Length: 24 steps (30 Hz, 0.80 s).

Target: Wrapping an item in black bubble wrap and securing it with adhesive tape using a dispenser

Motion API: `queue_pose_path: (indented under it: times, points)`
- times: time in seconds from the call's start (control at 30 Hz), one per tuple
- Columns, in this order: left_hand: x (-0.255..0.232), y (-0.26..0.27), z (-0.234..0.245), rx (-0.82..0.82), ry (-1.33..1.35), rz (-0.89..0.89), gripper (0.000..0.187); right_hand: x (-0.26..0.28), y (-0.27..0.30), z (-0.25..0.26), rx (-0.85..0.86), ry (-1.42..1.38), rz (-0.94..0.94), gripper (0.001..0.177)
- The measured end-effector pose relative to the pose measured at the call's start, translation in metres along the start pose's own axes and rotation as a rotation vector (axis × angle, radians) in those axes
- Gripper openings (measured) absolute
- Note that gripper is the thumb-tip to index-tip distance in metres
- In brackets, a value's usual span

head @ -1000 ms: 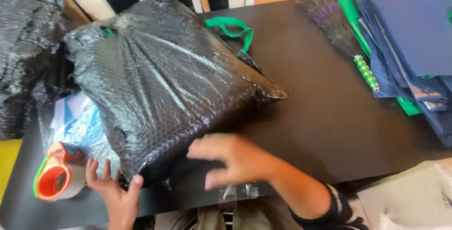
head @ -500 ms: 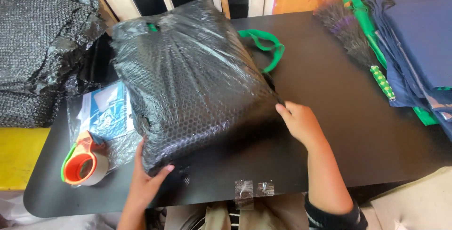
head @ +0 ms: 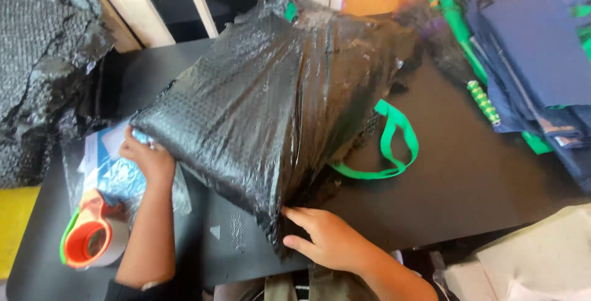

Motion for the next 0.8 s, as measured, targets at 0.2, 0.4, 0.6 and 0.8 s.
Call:
queue_pose_path:
  times: [0.2, 0.4, 0.6, 0.8]
  points:
    - [-0.177, 0.106, 0.057, 0.15, 0.182, -0.054, 0.087, -0.076, 0.04, 0.166, -0.75, 0.258, -0.202, 0.028]
    - [-0.249, 0.202, -0.008, 0.659, 0.004, -0.293, 0.085, -0.216, 0.055, 0.174, -0.285, 0.382, -0.857, 0.059]
    - [-0.271, 0.176, 0.015, 0.639, 0.147, -0.609, 0.073, -0.168, 0.074, 0.147, -0.237, 0.328, -0.821, 0.055]
    - [-0.182, 0.114, 0.036, 0.762, 0.199, -0.668, 0.079, -0.141, 0.066, 0.061, -0.072, 0.309, -0.298, 0.032]
Point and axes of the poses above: each hand's wrist, its own y-axis away from the middle knuckle, its own z-axis out of the back of the hand, x = y × z, the point moved 10 cm from there along -y, towards the middle knuckle, and after that the axes turned 5 degrees about -z, right-handed, at the moved point
